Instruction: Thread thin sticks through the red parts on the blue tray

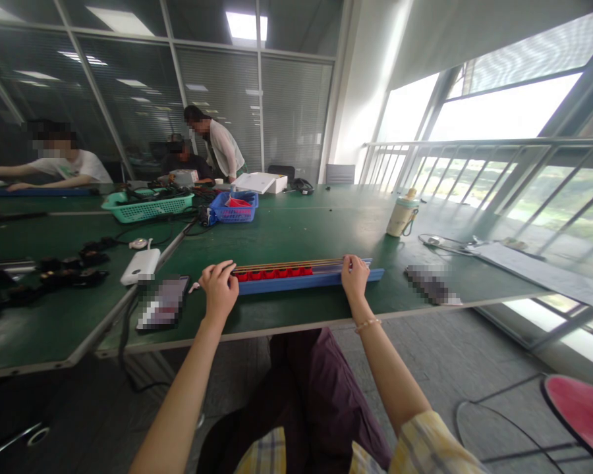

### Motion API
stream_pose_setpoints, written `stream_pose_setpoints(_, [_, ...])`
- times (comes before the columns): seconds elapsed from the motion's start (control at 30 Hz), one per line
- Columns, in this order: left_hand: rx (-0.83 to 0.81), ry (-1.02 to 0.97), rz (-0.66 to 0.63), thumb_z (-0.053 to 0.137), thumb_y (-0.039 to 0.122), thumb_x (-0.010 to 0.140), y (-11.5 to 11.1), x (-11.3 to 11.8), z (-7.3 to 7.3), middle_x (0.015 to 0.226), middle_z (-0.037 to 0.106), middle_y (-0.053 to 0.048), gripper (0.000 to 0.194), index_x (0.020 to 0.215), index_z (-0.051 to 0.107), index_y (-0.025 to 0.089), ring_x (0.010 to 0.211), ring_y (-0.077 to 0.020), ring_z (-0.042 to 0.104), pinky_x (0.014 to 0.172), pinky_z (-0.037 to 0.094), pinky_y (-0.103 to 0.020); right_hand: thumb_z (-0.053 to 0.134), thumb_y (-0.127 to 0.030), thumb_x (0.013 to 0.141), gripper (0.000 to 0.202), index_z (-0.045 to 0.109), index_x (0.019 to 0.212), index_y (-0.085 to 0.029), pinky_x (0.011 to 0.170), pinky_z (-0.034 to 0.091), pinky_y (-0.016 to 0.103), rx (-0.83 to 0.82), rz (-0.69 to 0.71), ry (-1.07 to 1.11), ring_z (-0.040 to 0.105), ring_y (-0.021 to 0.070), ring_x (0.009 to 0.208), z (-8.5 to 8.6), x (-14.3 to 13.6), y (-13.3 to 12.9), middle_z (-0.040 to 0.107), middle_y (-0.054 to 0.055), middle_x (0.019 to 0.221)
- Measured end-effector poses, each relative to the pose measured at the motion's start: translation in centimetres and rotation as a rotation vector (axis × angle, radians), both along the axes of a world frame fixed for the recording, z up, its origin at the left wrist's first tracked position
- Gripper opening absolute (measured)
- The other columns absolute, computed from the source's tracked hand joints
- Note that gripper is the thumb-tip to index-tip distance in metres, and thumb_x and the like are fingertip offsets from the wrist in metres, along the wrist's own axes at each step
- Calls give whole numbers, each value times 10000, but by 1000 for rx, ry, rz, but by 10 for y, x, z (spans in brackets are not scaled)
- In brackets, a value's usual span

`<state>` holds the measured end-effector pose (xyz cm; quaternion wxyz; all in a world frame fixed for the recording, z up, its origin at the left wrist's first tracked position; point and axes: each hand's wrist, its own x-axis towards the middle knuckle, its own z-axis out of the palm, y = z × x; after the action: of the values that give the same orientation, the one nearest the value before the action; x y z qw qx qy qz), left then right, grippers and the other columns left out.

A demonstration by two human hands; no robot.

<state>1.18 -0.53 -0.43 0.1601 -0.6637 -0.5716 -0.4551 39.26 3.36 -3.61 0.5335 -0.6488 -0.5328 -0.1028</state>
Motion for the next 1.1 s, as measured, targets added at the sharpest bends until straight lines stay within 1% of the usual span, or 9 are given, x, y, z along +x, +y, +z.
stream_pose_setpoints(0.1, [6,12,6,493,154,863,0,0,0,1210,696,-55,321,1070,730,218,1142,-313,479,967,370,-481,350,-373,992,387,680,947,-174,878,350,373,-40,-4,-22,572,245,862,0,-2,0,709,106,868])
stream_pose_setpoints(0.27, [8,9,9,494,156,861,0,0,0,1191,701,-57,317,1057,735,220,1130,-311,488,960,372,-483,344,-386,995,393,673,1002,-171,884,343,368,-36,18,-36,575,243,868,0,-2,0,710,104,887])
stream_pose_setpoints(0.47, [16,8,0,502,149,861,1,0,-2,1196,700,-63,317,1065,734,225,1135,-309,482,968,378,-492,345,-388,993,380,661,1015,-179,872,352,361,-24,37,-34,576,242,847,1,-1,-1,696,88,834])
stream_pose_setpoints(0.73, [-4,-4,1,497,152,863,0,0,-1,1196,697,-62,321,1074,728,227,1143,-313,483,976,372,-489,354,-365,990,358,661,1026,-184,864,343,342,-40,65,-52,572,231,832,4,-3,-4,697,77,831])
stream_pose_setpoints(0.83, [-8,-9,3,492,151,864,-1,1,0,1195,695,-62,321,1072,725,225,1145,-315,483,973,371,-488,357,-353,988,361,681,1015,-197,898,317,348,-49,33,-59,567,225,835,5,-3,-5,697,65,810])
stream_pose_setpoints(1.0, [-5,-19,5,484,151,865,-3,2,2,1198,690,-72,331,1099,709,216,1147,-313,481,980,372,-490,355,-341,985,366,691,960,-198,927,290,362,-37,-91,-34,557,223,816,6,-4,-7,690,64,782])
stream_pose_setpoints(1.1, [-18,-26,6,485,149,855,-4,3,3,1194,688,-74,341,1105,708,215,1147,-314,481,978,376,-487,336,-323,985,369,676,929,-190,917,295,364,-28,-107,-17,555,223,799,7,-5,-8,684,71,773])
